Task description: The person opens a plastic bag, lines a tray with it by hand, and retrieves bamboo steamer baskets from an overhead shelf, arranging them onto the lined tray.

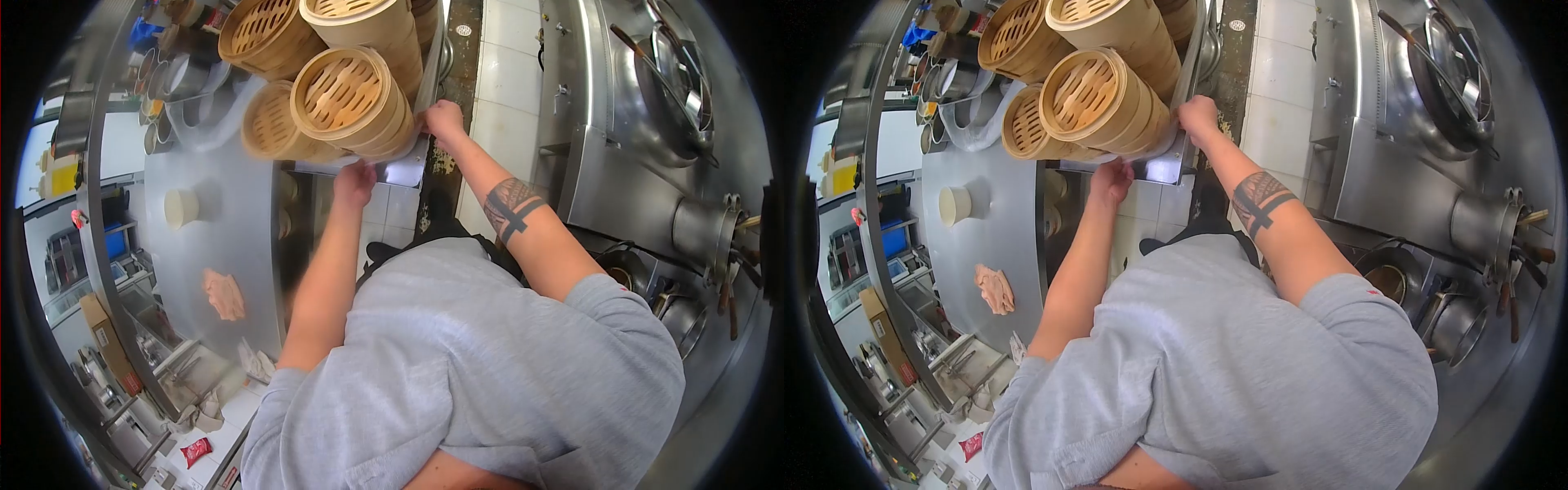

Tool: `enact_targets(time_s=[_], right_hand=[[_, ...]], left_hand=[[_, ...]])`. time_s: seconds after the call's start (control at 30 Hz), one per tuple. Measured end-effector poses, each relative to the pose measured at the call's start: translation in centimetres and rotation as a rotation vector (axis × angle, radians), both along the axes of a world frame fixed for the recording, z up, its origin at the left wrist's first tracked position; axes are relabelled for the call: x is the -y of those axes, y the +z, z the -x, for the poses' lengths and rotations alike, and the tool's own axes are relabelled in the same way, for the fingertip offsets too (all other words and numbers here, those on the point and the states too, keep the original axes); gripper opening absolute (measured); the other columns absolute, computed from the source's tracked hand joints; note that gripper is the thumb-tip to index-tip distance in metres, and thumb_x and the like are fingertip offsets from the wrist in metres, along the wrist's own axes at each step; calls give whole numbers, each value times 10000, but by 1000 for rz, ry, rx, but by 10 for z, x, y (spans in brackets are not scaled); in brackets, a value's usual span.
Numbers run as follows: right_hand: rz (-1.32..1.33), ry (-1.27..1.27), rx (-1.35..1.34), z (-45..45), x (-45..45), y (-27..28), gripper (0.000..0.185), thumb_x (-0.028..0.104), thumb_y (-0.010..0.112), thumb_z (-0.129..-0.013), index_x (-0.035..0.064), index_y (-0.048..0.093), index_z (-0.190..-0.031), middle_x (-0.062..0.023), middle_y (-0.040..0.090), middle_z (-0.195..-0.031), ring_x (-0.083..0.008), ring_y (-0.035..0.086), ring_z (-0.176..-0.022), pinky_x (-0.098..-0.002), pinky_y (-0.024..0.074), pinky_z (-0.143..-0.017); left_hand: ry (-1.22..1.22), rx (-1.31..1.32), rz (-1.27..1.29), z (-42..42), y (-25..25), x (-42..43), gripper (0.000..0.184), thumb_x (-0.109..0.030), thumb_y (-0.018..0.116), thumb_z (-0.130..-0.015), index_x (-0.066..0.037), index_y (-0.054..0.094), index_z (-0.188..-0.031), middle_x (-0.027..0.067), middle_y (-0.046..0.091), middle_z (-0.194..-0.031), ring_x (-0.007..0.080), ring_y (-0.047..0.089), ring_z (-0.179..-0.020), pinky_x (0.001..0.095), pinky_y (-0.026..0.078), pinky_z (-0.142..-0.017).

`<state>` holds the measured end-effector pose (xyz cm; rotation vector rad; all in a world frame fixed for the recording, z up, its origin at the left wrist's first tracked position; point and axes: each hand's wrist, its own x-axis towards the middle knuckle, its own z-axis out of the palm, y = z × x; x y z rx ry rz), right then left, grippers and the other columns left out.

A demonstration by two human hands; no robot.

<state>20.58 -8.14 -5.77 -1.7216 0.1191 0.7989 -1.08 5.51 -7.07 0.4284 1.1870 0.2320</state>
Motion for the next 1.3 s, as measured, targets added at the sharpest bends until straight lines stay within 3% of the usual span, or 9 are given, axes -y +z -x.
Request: enact_targets(time_s=[0.03, 0.3, 0.4, 0.5, 0.67, 0.97, 1.13, 1.2, 1.3], right_hand=[[-125, -142, -119, 2, 0, -2, 87, -22, 606, -831, -18, 665, -894, -155, 652, -827, -277, 678, -737, -389, 556, -634], [-300, -57, -504, -10, 10, 23, 114, 3, 611, -911, -36, 640, -1014, -135, 648, -929, -279, 663, -801, -437, 567, -751], [-281, 31, -524, -16, 11, 31, 144, 11, 614, -923, -45, 635, -1054, -133, 645, -969, -273, 664, -835, -447, 569, -777], [-281, 141, -569, -25, 11, 26, 197, 12, 620, -925, -43, 634, -1113, -127, 651, -1008, -275, 670, -875, -443, 572, -802], [-241, 193, -439, -16, 13, 29, 267, -2, 623, -922, -53, 624, -1184, -144, 667, -1083, -303, 677, -948, -430, 572, -853], [-267, 48, -504, -1, 20, 19, 296, 48, 644, -918, -58, 604, -1191, -179, 661, -1112, -316, 670, -1004, -455, 551, -927], [-393, -22, -588, 6, 28, 29, 298, 111, 429, -1017, -45, 596, -1208, -177, 662, -1094, -332, 667, -1005, -486, 559, -961], [-346, 30, -596, 6, 25, 34, 343, 127, 359, -1035, -38, 580, -1240, -173, 665, -1097, -314, 669, -1012, -499, 564, -970], [-214, 206, -424, 8, 19, 49, 333, 144, 436, -1037, -37, 570, -1283, -156, 691, -1080, -278, 692, -987, -444, 584, -930]], left_hand=[[5, -3, 4, 0, 2, -1, 188, -103, 528, -1047, -20, 552, -1213, 115, 582, -1159, 216, 583, -985, 335, 538, -836], [-45, -73, 133, -3, 40, -1, 202, -103, 486, -1047, 15, 542, -1200, 170, 570, -1151, 288, 590, -1073, 492, 527, -1034], [-477, 250, -257, 9, 10, 1, 234, -79, 477, -1048, 11, 519, -1260, 165, 573, -1180, 299, 595, -1098, 476, 545, -968], [-20, 83, 95, 0, 16, 14, 214, -30, 510, -1024, -4, 529, -1236, 139, 598, -1157, 263, 617, -995, 347, 519, -765], [-44, 46, -2, -5, -24, 10, 178, -29, 559, -991, -38, 563, -1169, 87, 600, -1051, 220, 596, -875, 333, 488, -722], [104, 60, 198, -5, 20, 19, 118, -72, 567, -996, -43, 586, -1108, 65, 579, -963, 195, 566, -825, 318, 471, -711], [23, 143, 214, 12, 31, 5, 174, -92, 520, -1024, 20, 597, -1133, 107, 624, -1030, 231, 636, -915, 371, 557, -822], [-171, -82, -187, 31, 53, -6, 249, -107, 504, -1035, 54, 607, -1193, 146, 654, -1101, 267, 680, -998, 392, 577, -909], [58, -126, -370, 62, 53, -58, 311, -128, 504, -1038, 63, 606, -1261, 155, 680, -1165, 273, 689, -1068, 378, 559, -950]])
